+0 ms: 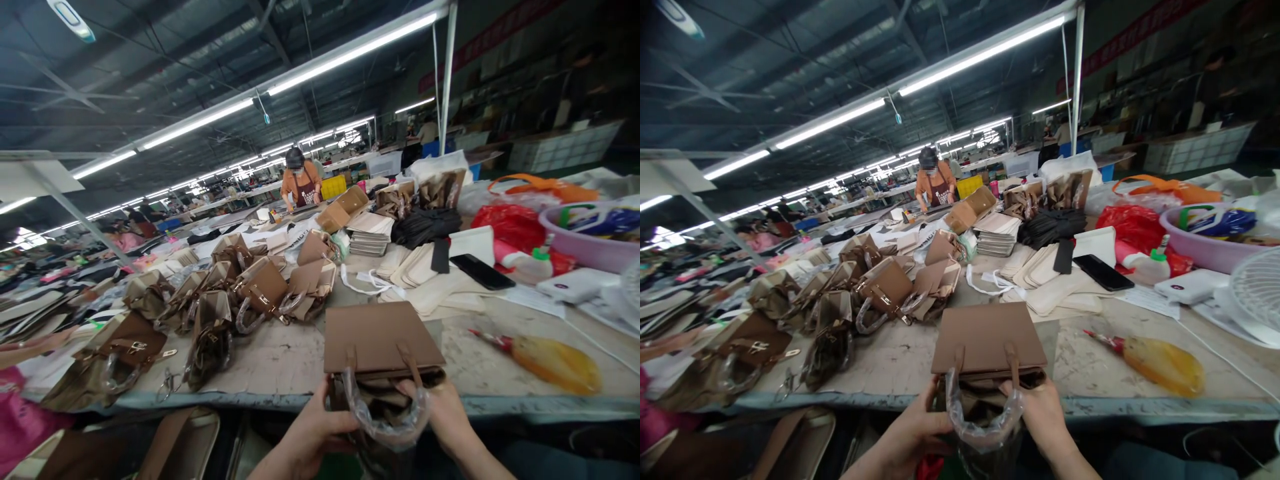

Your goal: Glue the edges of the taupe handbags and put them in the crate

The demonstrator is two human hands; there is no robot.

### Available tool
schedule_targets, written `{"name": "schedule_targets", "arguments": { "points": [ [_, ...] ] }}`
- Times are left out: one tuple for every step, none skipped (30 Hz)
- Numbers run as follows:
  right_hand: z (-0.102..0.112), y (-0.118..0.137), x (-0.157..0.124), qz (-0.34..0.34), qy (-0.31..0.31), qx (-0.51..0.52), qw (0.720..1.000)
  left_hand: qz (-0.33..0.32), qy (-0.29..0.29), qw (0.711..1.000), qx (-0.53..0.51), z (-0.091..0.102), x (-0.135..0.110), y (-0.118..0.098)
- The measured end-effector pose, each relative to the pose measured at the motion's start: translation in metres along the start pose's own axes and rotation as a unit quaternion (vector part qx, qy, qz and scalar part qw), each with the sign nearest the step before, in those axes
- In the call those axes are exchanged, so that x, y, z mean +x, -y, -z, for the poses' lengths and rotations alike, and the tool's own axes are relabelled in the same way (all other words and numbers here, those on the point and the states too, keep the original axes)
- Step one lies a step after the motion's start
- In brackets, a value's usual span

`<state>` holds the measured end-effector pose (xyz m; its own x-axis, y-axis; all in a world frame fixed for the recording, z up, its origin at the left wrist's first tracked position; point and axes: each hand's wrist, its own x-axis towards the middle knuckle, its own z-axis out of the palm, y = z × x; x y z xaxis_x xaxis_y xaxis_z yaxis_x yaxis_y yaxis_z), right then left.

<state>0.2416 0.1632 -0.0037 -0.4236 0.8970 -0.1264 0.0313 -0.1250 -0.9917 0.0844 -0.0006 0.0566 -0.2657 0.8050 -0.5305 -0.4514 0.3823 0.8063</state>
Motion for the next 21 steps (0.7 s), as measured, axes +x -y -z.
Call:
{"name": "schedule_targets", "arguments": {
  "points": [
    [0.003, 0.003, -0.001, -0.006, 0.013, -0.004, 1.0, -0.011, -0.012, 1.0, 0.004, -0.006, 0.007, 0.003],
    [0.007, 0.007, -0.001, -0.009, 0.03, -0.006, 0.999, -0.017, -0.014, 1.0, 0.001, -0.01, 0.015, 0.007],
    [0.012, 0.01, -0.001, -0.013, 0.051, -0.004, 0.999, -0.011, -0.011, 1.0, -0.008, -0.013, 0.023, 0.012],
    [0.016, 0.013, -0.001, -0.021, 0.076, 0.0, 0.997, 0.006, -0.01, 1.0, -0.024, -0.014, 0.031, 0.017],
    [0.021, 0.015, 0.0, -0.03, 0.108, 0.01, 0.994, 0.034, -0.012, 0.998, -0.043, -0.015, 0.039, 0.024],
    [0.024, 0.018, 0.0, -0.037, 0.138, 0.024, 0.989, 0.066, -0.009, 0.995, -0.069, -0.016, 0.045, 0.03],
    [0.027, 0.02, 0.001, -0.042, 0.16, 0.038, 0.985, 0.099, -0.002, 0.99, -0.098, -0.017, 0.051, 0.035],
    [0.029, 0.021, 0.003, -0.045, 0.173, 0.047, 0.983, 0.127, 0.009, 0.984, -0.128, -0.019, 0.054, 0.039],
    [0.03, 0.022, 0.004, -0.045, 0.179, 0.049, 0.982, 0.144, 0.024, 0.977, -0.156, -0.021, 0.056, 0.042],
    [0.031, 0.023, 0.006, -0.044, 0.174, 0.043, 0.983, 0.151, 0.045, 0.971, -0.182, -0.025, 0.057, 0.042],
    [0.031, 0.022, 0.008, -0.041, 0.169, 0.031, 0.984, 0.158, 0.066, 0.963, -0.207, -0.03, 0.056, 0.041],
    [0.03, 0.022, 0.01, -0.039, 0.165, 0.015, 0.985, 0.167, 0.082, 0.956, -0.227, -0.036, 0.054, 0.039],
    [0.03, 0.021, 0.012, -0.04, 0.164, 0.001, 0.986, 0.177, 0.085, 0.95, -0.243, -0.042, 0.053, 0.035],
    [0.029, 0.021, 0.014, -0.037, 0.168, -0.006, 0.985, 0.179, 0.079, 0.946, -0.257, -0.049, 0.051, 0.032],
    [0.028, 0.02, 0.016, -0.037, 0.165, -0.007, 0.986, 0.175, 0.057, 0.946, -0.267, -0.055, 0.051, 0.029],
    [0.027, 0.02, 0.016, -0.035, 0.157, -0.007, 0.987, 0.162, 0.022, 0.948, -0.271, -0.06, 0.051, 0.026],
    [0.026, 0.02, 0.015, -0.032, 0.145, -0.007, 0.989, 0.14, -0.02, 0.952, -0.272, -0.063, 0.052, 0.025],
    [0.024, 0.021, 0.013, -0.031, 0.127, -0.006, 0.991, 0.113, -0.058, 0.954, -0.27, -0.065, 0.054, 0.025],
    [0.023, 0.022, 0.009, -0.024, 0.098, -0.016, 0.995, 0.085, -0.085, 0.956, -0.268, -0.065, 0.056, 0.025],
    [0.022, 0.023, 0.004, -0.009, 0.062, -0.043, 0.997, 0.06, -0.099, 0.956, -0.268, -0.063, 0.058, 0.026],
    [0.022, 0.023, -0.003, 0.011, 0.02, -0.089, 0.996, 0.042, -0.106, 0.957, -0.267, -0.06, 0.06, 0.027]
  ]
}}
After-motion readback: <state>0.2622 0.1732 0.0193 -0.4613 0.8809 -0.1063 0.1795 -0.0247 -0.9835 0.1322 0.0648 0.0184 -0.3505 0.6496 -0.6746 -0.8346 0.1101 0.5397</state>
